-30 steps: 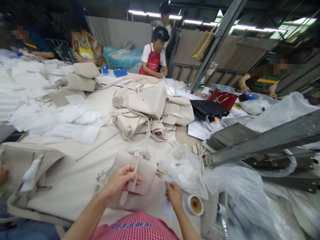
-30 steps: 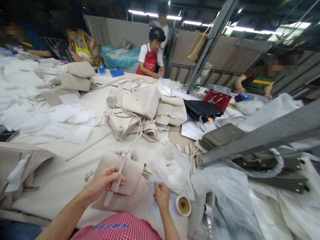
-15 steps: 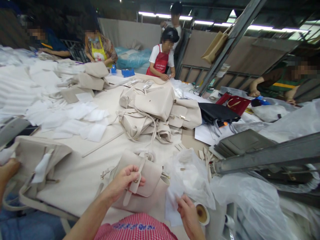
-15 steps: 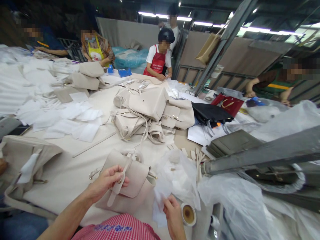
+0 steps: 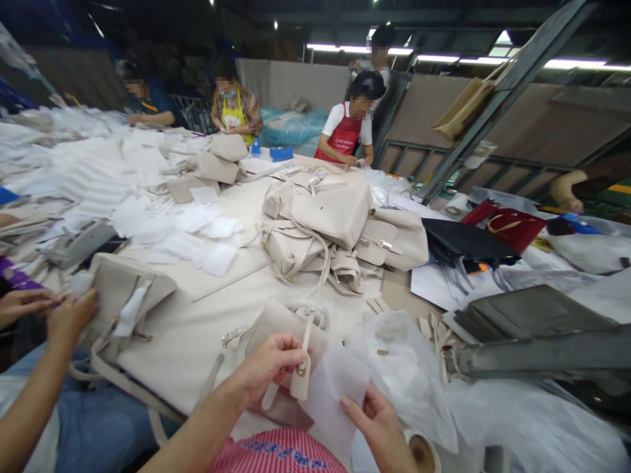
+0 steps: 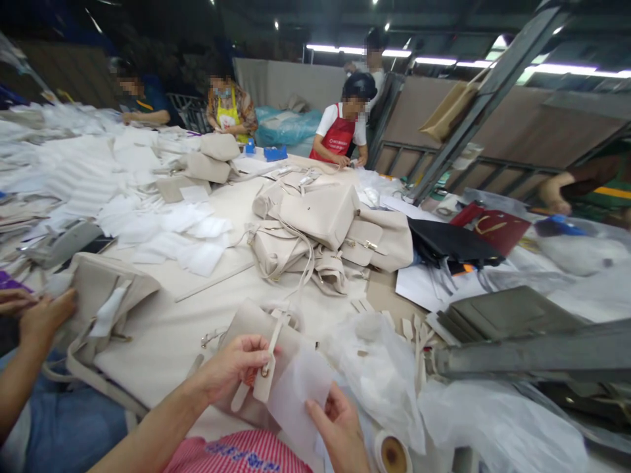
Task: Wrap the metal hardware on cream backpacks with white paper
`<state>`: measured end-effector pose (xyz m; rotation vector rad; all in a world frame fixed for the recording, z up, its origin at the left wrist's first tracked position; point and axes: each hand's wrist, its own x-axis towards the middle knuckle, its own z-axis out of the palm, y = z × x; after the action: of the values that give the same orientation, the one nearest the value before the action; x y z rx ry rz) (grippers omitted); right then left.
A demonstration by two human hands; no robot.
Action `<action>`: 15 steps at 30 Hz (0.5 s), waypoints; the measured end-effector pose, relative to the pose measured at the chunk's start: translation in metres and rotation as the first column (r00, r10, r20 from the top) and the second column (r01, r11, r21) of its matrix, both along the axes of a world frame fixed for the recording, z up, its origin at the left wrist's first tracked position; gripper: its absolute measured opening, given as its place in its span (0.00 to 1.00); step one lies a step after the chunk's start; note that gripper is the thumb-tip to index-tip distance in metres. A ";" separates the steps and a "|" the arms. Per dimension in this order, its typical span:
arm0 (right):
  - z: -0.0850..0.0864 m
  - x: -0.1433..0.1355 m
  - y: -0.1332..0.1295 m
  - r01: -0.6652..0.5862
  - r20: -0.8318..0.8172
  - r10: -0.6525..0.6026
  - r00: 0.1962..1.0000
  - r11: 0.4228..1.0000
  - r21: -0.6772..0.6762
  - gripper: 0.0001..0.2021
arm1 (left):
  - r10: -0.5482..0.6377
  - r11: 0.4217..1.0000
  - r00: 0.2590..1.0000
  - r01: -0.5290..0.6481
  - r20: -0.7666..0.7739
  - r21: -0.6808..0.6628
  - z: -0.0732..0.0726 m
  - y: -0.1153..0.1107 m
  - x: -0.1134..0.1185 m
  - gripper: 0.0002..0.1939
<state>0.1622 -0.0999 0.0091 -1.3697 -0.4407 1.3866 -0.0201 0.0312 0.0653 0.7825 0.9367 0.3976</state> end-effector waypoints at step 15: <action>-0.013 -0.032 0.022 -0.033 0.029 0.032 0.999 0.998 0.045 0.18 | 0.146 0.973 0.979 -0.116 -0.142 0.197 0.016 -0.010 -0.006 0.06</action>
<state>0.1298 -0.0780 -0.0037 -1.3516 -0.5125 1.3768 -0.0263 0.0211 0.0811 0.9367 1.1123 0.5526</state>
